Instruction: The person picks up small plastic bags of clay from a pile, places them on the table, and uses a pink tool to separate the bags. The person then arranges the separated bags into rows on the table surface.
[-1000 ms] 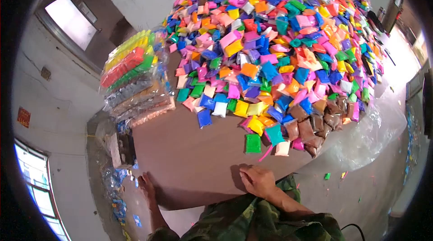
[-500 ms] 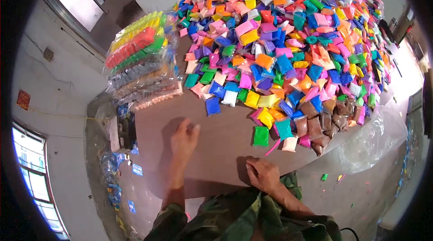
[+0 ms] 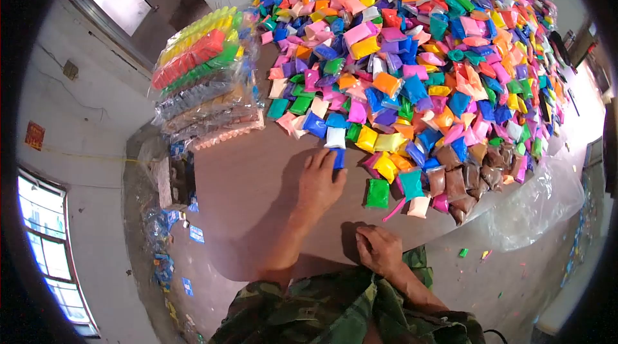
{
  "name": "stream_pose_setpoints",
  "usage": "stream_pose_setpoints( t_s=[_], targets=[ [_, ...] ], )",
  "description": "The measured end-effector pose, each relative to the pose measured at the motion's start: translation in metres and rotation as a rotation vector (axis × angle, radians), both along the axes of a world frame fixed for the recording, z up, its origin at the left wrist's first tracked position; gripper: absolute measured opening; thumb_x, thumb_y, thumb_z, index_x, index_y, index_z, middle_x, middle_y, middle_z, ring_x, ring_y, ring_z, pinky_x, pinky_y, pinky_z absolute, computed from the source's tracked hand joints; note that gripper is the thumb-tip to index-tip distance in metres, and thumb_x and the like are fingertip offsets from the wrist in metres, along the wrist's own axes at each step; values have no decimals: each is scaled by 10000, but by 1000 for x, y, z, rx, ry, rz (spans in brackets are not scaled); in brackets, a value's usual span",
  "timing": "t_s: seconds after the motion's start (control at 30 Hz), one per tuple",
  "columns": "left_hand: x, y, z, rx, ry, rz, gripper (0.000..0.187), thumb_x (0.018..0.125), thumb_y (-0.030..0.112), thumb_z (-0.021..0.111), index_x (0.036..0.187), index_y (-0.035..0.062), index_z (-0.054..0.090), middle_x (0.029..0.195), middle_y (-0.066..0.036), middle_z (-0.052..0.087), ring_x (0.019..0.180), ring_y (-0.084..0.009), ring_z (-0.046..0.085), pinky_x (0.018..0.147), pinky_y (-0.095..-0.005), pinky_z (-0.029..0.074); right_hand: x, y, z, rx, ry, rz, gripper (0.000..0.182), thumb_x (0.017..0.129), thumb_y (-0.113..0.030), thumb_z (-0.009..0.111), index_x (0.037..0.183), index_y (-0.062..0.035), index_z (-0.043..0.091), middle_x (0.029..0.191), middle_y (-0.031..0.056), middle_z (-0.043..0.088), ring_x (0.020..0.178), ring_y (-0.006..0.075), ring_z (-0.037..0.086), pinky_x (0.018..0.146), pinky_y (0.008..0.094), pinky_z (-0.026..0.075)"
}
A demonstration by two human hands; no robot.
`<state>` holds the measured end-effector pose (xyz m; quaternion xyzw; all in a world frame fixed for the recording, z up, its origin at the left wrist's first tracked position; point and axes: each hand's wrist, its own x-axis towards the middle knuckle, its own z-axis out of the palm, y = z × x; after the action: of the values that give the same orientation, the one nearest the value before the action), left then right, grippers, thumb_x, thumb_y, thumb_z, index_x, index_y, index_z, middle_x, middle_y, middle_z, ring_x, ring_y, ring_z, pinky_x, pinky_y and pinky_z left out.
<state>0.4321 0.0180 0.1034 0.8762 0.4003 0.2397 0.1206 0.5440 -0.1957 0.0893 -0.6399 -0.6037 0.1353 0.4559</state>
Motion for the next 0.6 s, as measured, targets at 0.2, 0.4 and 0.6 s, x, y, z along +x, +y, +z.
stream_pose_setpoints(
  t_s=[0.2, 0.4, 0.6],
  targets=[
    [24, -8, 12, -89, -128, -81, 480, 905, 315, 788, 1295, 54, 687, 1338, -157, 659, 1239, -344, 643, 1071, -439, 524, 4, -1, -2, -1, -29, 24, 259, 869, -93, 774, 1116, -67, 702, 932, 124, 738, 777, 329, 729, 677, 422, 600],
    [1, 58, 24, -44, -174, 269, 324, 896, 252, 800, 1136, 49, 724, 1194, -160, 701, 1036, -345, 709, 878, -469, 571, 2, -3, -1, -13, 9, 1, 262, 867, -87, 771, 1118, -62, 701, 916, 125, 727, 775, 326, 726, 666, 423, 597],
    [1, 96, 12, -223, -259, 226, 327, 887, 224, 798, 1135, 33, 703, 1037, -146, 731, 991, -351, 720, 824, -473, 576, 4, -4, -1, -18, 1, 10, 270, 867, -86, 771, 1128, -65, 707, 883, 120, 710, 764, 325, 720, 658, 425, 593]
  ],
)
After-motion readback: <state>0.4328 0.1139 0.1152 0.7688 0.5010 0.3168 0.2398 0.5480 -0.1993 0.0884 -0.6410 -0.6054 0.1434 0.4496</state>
